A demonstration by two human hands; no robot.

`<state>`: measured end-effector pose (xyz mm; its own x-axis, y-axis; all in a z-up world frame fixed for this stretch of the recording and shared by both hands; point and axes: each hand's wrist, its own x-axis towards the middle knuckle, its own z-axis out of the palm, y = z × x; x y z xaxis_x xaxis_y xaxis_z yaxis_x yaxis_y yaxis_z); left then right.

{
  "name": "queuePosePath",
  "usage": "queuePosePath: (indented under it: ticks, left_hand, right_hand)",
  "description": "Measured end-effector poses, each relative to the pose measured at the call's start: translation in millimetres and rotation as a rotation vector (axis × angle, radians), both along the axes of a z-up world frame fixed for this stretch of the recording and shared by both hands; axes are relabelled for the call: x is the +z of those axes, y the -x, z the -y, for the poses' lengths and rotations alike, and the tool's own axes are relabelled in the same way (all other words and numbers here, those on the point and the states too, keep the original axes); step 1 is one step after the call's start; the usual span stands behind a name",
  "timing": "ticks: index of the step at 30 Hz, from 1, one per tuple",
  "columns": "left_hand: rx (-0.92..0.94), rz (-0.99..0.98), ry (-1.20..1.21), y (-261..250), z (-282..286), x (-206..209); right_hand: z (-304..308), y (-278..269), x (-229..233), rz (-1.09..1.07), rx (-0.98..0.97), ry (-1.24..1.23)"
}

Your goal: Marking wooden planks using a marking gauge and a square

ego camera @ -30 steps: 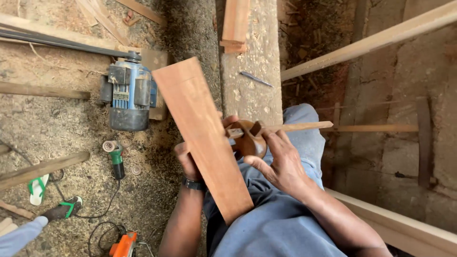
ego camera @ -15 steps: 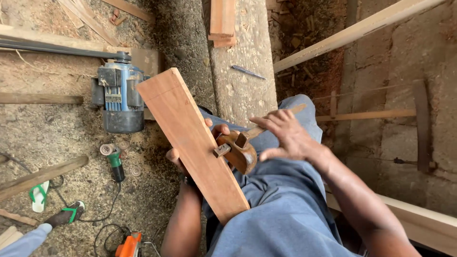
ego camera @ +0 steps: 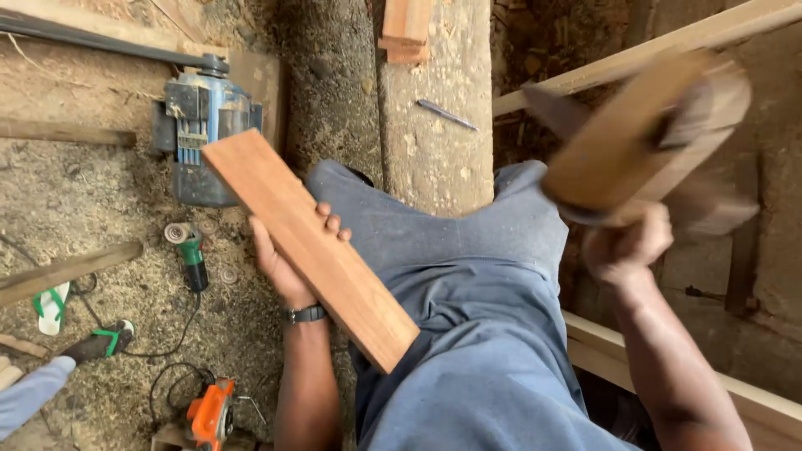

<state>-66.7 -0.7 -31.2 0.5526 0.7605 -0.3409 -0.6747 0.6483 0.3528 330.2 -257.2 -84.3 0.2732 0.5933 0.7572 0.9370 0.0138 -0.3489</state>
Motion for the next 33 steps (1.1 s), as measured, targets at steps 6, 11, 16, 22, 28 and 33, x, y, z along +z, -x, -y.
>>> queuePosePath:
  ticks: [6,11,16,22,28,33]
  left_hand:
    - [-0.006,-0.238,0.285,-35,-19,-13]
    - [-0.235,-0.012,0.126,-30,-31,-90]
    - [-0.681,0.794,-0.217,-98,-46,-94]
    - [-0.719,0.783,-0.074,-128,-30,-86]
    - [-0.738,0.713,-0.063,-144,-6,-85]
    - [-0.715,0.641,-0.071,-143,13,-86]
  right_hand:
    - [-20,55,-25,-0.089,-0.025,0.774]
    - [-5,54,-3,-0.410,0.001,0.614]
    - [-11,26,2,-0.758,0.040,0.612]
    - [-37,18,7,-0.855,0.261,0.552]
    - [-64,37,52,-0.707,0.229,0.754]
    - [-95,89,89,-0.058,0.030,0.470]
